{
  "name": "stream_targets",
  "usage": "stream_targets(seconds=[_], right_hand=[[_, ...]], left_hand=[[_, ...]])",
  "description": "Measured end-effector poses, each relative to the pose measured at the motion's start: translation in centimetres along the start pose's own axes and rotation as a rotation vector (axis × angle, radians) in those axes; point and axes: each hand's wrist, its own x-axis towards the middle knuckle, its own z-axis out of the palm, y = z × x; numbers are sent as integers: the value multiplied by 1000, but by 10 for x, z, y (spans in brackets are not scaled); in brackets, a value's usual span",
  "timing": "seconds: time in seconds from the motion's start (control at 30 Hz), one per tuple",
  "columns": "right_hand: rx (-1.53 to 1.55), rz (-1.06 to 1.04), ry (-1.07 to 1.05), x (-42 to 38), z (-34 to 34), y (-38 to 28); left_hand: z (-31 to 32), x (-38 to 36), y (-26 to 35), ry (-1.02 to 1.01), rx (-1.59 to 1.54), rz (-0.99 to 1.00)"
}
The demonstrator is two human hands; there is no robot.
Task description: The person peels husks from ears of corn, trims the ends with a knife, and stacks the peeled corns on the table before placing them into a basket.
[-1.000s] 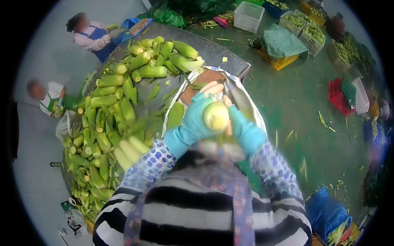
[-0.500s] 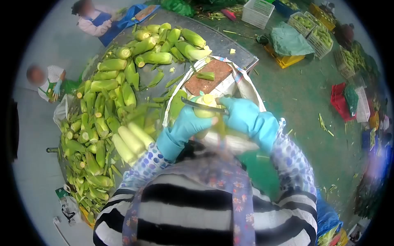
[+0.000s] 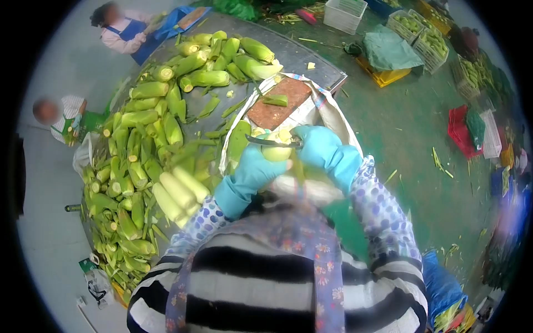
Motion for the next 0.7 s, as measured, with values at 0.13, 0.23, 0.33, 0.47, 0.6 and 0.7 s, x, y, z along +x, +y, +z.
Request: stream_targets(seconds=[0.13,0.23,0.33,0.47,0.6,0.7], right_hand=[[87,271,66,-5,-6,46],[215,518,107,-26,-1,163],[457,527,123,-50,14,146],[345,301,107,-31,51,166],[272,290,28,-47,82,183],[404,267,24,-50,85,173]], left_hand=[[-11,-15,-18,-3,305,171],[-38,-29,-5,112,360,250],[-47,-38,8,136,-110,-120],[-64,-41,31,269,403,226],[-116,-57,58,227,956,443],[-154,-83,60,199,1341,470]])
